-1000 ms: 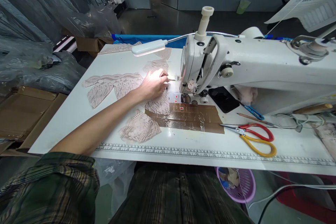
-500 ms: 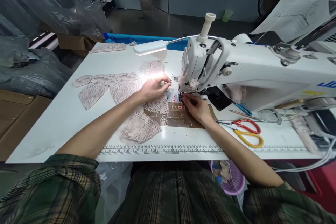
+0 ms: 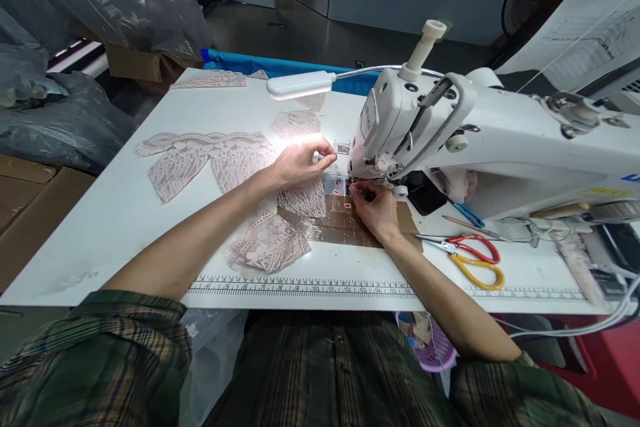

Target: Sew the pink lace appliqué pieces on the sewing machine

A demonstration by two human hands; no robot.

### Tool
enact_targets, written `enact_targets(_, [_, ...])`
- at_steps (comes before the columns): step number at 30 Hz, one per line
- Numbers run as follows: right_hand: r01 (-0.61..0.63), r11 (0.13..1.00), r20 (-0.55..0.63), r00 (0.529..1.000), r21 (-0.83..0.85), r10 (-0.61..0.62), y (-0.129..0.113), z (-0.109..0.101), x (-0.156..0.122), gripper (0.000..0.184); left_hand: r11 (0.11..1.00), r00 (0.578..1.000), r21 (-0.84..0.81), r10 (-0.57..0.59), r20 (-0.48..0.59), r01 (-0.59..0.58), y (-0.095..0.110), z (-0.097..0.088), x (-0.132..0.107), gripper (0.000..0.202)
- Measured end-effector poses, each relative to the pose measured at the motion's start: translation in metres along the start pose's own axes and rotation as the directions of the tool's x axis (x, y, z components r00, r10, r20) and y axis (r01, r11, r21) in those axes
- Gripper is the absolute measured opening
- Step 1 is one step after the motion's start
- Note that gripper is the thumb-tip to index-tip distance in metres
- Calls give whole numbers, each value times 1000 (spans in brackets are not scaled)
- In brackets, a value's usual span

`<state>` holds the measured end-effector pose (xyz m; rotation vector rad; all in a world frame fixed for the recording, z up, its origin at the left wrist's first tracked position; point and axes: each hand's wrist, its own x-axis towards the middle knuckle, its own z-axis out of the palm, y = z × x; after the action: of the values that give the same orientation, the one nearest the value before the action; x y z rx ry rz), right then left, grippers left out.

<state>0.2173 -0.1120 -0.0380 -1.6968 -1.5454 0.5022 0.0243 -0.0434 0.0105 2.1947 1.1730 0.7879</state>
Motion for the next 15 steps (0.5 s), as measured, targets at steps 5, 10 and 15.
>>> enact_targets(5, [14,999,99,995,-42,-9,-5,-16,-8,14,938,898,78,296,326,-338,11,1,-5,21])
enact_targets(10, [127,990,237,962,63,-139,-7,-39,-30,13,755,820,349,425,384,-555,25,23,-16,26])
enact_targets(15, [200,980,303,934,-1,-190,-7,-48,-48,12,676,790,414,478,385,-610,31,48,-28,31])
